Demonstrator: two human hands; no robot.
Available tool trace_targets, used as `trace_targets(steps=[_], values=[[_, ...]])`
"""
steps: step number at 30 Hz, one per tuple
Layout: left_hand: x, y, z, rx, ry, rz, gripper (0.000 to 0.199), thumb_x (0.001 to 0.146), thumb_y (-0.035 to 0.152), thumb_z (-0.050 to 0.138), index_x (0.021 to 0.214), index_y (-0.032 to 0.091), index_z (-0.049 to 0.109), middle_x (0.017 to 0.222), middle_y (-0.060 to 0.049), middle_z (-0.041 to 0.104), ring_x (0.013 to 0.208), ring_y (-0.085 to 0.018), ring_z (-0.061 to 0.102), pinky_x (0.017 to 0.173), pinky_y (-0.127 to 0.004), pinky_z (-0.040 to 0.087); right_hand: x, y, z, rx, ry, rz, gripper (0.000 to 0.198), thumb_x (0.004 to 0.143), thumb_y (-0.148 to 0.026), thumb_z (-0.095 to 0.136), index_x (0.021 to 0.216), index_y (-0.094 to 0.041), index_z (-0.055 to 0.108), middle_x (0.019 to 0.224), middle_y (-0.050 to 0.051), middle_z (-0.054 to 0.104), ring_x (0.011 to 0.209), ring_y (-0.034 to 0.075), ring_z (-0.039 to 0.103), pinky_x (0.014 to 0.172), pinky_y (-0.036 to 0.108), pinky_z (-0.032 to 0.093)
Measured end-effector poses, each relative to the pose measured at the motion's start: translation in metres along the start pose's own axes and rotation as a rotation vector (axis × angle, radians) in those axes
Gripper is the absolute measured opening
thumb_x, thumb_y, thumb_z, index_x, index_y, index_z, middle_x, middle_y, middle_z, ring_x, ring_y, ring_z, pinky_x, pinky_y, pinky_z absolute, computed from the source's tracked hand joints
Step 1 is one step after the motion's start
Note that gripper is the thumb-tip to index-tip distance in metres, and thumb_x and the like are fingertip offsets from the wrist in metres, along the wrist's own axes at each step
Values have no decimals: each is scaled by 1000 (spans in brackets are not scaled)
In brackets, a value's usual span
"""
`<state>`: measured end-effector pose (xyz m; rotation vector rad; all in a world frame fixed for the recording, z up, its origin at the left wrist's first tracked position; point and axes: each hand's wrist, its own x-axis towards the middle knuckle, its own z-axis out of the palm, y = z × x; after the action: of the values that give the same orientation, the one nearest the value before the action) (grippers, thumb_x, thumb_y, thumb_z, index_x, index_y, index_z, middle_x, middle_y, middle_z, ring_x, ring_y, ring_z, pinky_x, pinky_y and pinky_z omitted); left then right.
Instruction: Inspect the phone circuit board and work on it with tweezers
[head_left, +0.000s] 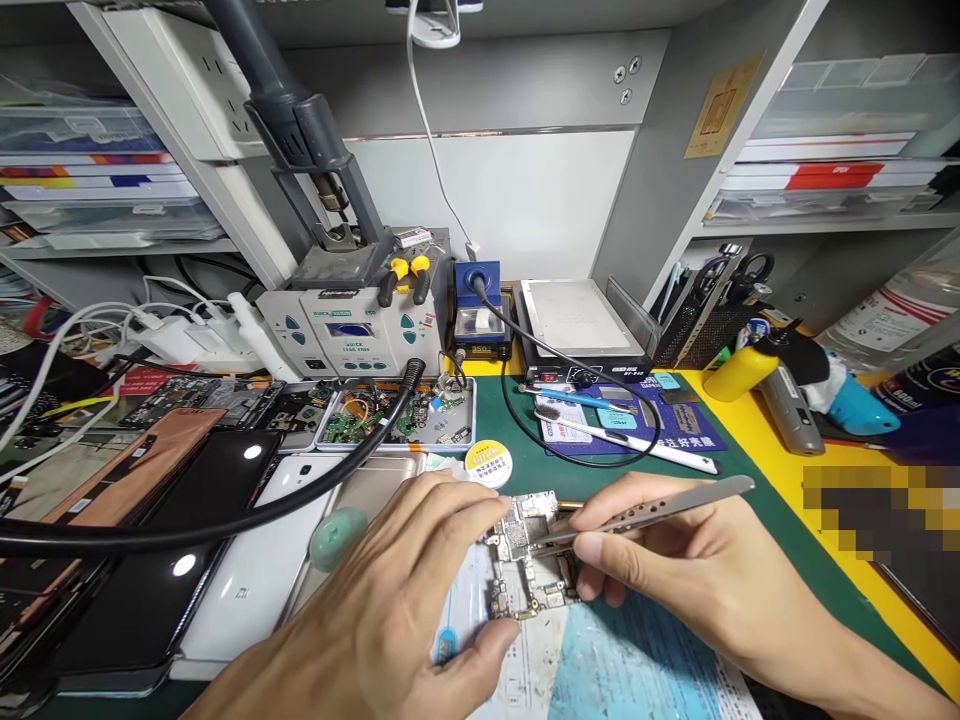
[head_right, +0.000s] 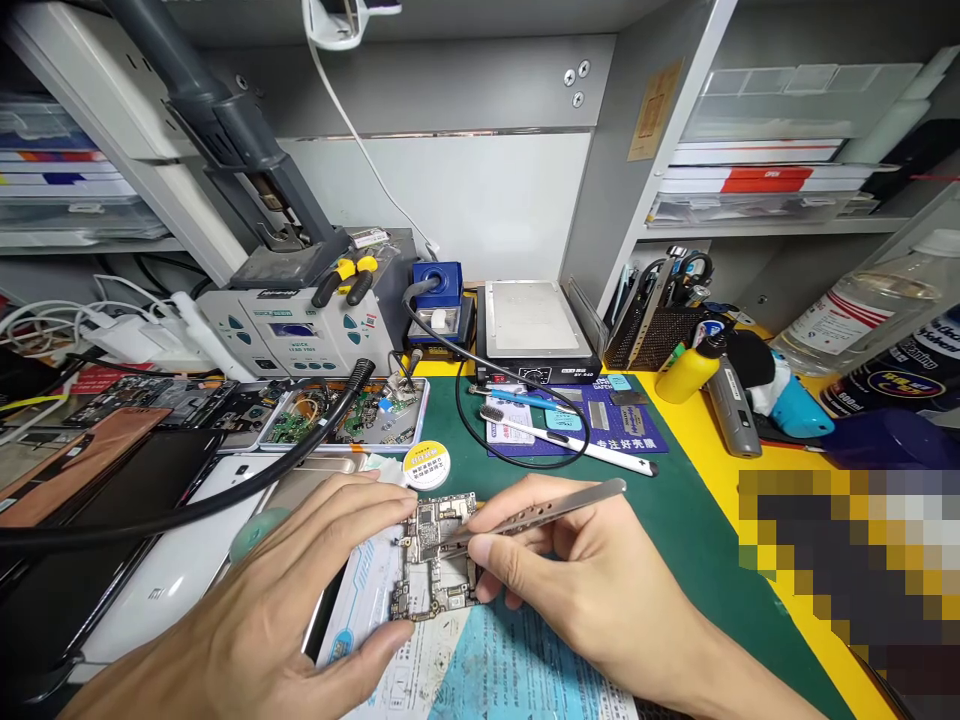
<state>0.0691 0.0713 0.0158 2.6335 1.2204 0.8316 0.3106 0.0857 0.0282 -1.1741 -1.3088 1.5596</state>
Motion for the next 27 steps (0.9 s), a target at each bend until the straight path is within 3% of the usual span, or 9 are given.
trace_targets(steps=[8, 22, 27], values=[[0, 2, -3, -8, -29, -7, 60, 75, 16, 69, 132, 19, 51, 125, -7, 64, 123, -21, 57, 110, -34, 49, 1, 0, -1, -22, -19, 2, 18, 86, -35, 83, 85, -19, 77, 66, 2, 73, 60, 14, 67, 55, 20, 54], [0, 3, -5, -17, -83, -30, 57, 81, 18, 66, 135, 22, 48, 129, -4, 60, 127, -17, 52, 119, -31, 38, 1, 1, -2, -7, -41, -8, 19, 86, -36, 83, 84, -19, 76, 64, 2, 73, 59, 13, 66, 54, 19, 54], [-1, 3, -4, -19, -74, -29, 58, 80, 17, 66, 135, 22, 47, 130, -4, 60, 128, -17, 52, 118, -30, 39, 1, 1, -1, -14, -25, 2, 18, 87, -35, 82, 83, -19, 76, 64, 2, 73, 59, 13, 66, 55, 20, 54]])
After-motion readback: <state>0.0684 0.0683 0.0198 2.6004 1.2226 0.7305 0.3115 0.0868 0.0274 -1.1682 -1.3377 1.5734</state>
